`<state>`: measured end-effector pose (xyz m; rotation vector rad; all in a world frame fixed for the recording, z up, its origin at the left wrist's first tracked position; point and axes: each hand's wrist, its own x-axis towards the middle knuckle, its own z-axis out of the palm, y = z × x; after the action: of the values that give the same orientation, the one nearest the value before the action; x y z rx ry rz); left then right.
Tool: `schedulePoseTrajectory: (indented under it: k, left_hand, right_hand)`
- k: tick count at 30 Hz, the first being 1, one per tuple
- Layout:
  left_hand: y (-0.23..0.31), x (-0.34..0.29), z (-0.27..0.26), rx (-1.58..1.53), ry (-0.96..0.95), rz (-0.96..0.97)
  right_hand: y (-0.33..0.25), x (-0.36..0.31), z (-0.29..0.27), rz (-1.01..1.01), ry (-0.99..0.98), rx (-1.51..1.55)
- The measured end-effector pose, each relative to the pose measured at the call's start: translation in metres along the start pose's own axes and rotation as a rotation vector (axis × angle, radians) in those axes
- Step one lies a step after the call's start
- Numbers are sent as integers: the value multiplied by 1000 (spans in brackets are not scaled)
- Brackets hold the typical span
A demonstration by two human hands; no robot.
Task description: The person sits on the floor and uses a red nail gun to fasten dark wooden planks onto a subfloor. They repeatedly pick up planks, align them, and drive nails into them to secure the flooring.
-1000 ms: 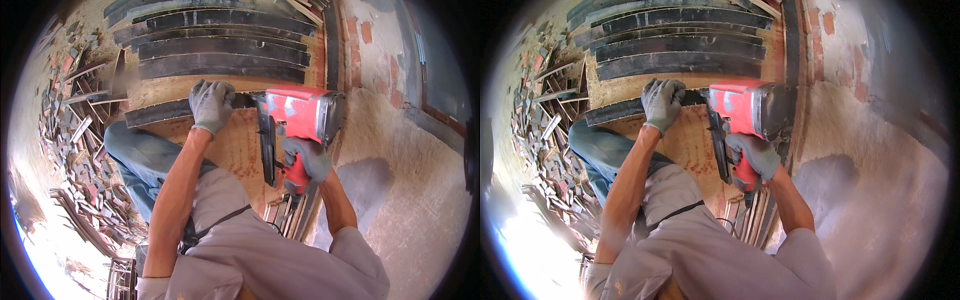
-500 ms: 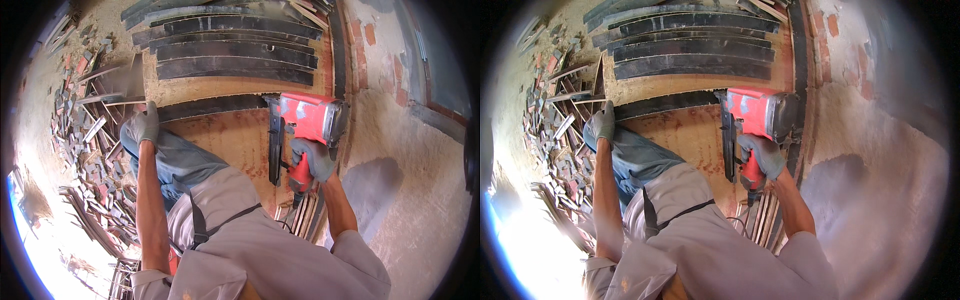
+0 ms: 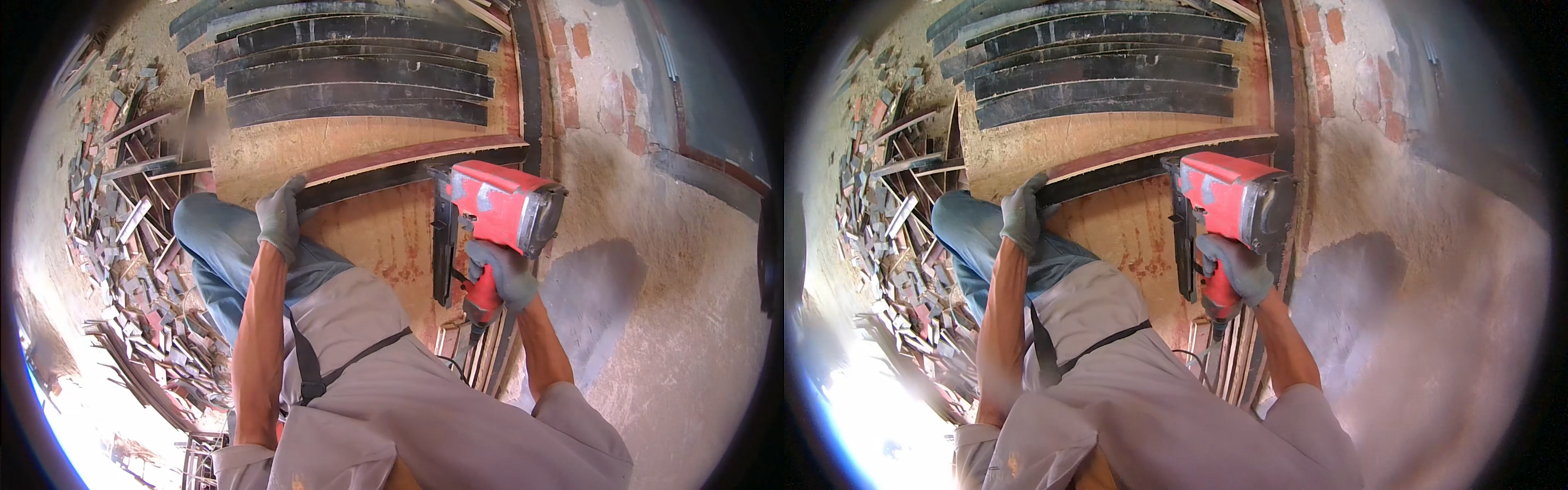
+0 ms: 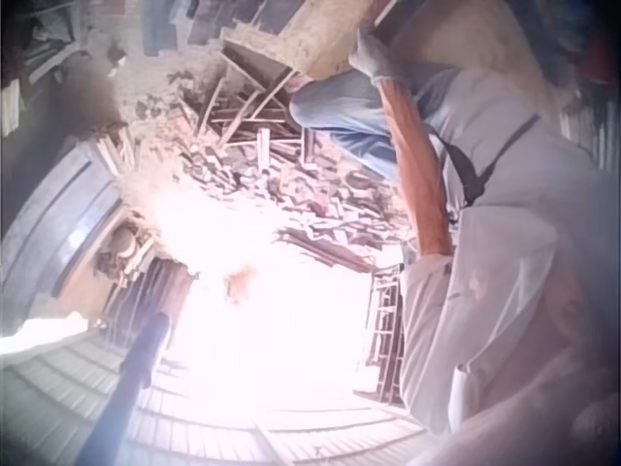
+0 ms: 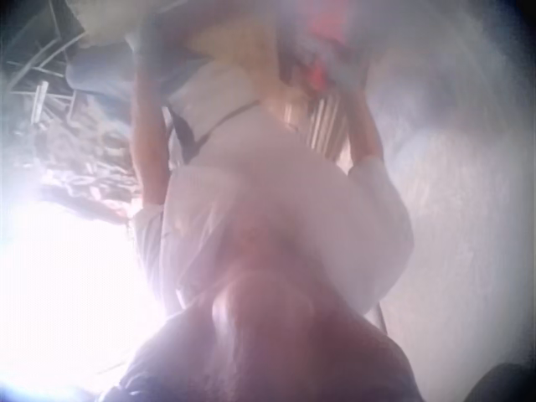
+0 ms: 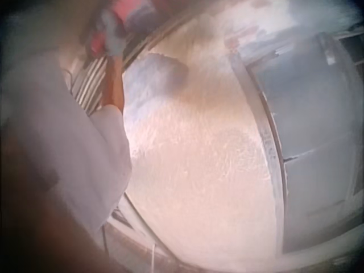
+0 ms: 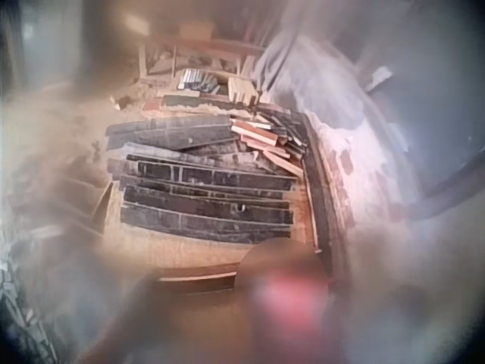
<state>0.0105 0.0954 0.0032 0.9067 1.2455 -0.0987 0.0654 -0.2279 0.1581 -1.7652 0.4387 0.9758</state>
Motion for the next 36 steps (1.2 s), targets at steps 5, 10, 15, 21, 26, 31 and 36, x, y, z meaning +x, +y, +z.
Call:
schedulePoseTrajectory:
  k: [5, 10, 15, 21, 26, 31, 36]
  left_hand:
    - [-1, 2, 1, -31, 24, -37]
    - [5, -6, 3, -37, 12, -39]
    - [1, 1, 0, -23, -11, -53]
    - [0, 4, 0, -5, -14, -77]
    - [-8, 2, -1, -7, -84, -23]
    - [-16, -5, 9, -126, -28, -136]
    - [-16, -8, 7, -144, -62, -127]
  right_hand:
    - [1, 7, 10, 36, -16, 21]
    - [3, 12, 17, 0, -47, -52]
    - [-2, 11, 21, -23, -60, -101]
    - [-5, 3, 25, -9, -62, 3]
    - [8, 9, 31, -51, -85, -166]
    - [5, 6, 53, -7, -137, -136]
    - [7, 9, 63, -10, -135, -212]
